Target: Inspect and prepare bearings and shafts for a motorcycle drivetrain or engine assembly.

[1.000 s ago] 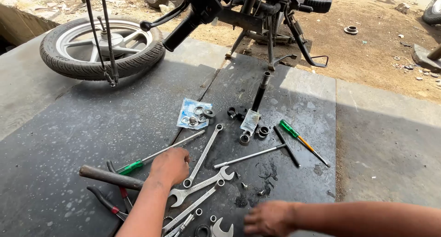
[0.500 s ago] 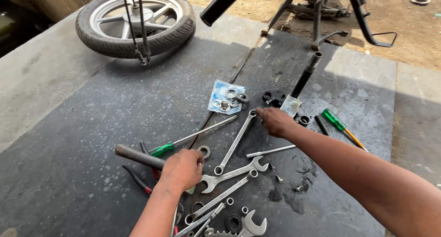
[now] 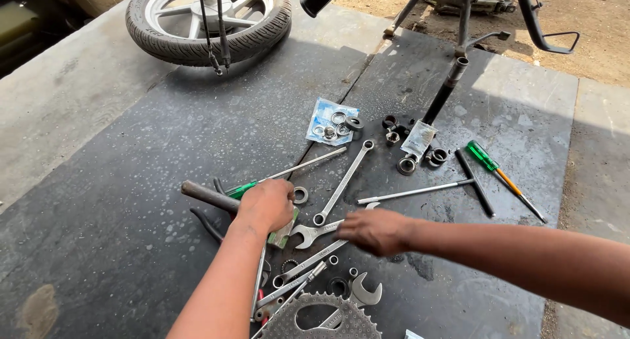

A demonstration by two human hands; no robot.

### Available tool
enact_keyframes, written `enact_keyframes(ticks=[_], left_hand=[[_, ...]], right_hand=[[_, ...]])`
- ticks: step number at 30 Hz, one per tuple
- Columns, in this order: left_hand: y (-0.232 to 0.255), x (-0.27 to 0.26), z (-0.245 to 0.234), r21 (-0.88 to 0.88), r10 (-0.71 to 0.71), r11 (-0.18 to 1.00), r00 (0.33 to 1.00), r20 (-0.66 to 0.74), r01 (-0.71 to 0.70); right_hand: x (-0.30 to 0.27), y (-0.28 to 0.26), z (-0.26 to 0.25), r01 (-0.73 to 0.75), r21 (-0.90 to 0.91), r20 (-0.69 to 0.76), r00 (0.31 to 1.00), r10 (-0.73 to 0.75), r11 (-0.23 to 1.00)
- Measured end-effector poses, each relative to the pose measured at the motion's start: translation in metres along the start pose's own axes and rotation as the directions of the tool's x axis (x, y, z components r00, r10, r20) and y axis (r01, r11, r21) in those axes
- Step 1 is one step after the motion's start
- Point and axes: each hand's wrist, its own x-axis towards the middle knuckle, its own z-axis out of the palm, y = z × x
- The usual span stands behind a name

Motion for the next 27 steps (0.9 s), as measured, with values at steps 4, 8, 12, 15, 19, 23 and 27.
enact_keyframes(ticks=[4, 8, 12, 15, 19, 23, 27], left_hand=[[0.010, -0.007, -0.007, -0.024, 0.040, 0.999, 0.999, -0.031, -0.041], [0.004, -0.016, -0.012, 0.008, 0.057, 0.998, 0.997, -0.052, -0.057], [-0.012, -0.026, -0.013, -0.016, -0.011, 1.000, 1.000, -0.026, 0.011], [-0.020, -0.020, -0.005, -0.016, -0.068, 0.998, 0.997, 0.029, 0.068], [-0.011, -0.014, -0.006, -0.050, -0.089, 0.995, 0.995, 0.044, 0.091], [0.005, -0.003, -0.002, -0.074, -0.103, 0.991, 0.991, 0.087, 0.109], [0.017, 0.008, 0.006, -0.051, -0.072, 0.996, 0.994, 0.085, 0.076]], right_hand=[[0.024, -0.047, 0.026, 0.295, -0.006, 0.065, 0.954, -0.294, 0.956], [0.042, -0.069, 0.032, 0.480, -0.128, 0.141, 0.875, -0.463, 0.868], [0.058, -0.090, 0.019, 0.478, -0.265, 0.386, 0.848, -0.363, 0.837], [0.075, -0.061, 0.090, 0.477, -0.351, 0.319, 0.870, -0.376, 0.806], [0.060, -0.035, 0.099, 0.391, -0.235, 0.119, 0.920, -0.373, 0.890], [0.009, -0.039, 0.015, 0.054, 0.256, -0.069, 0.997, -0.038, 0.965], [-0.025, 0.059, 0.044, -0.295, 0.841, 0.016, 0.852, 0.524, 0.453]])
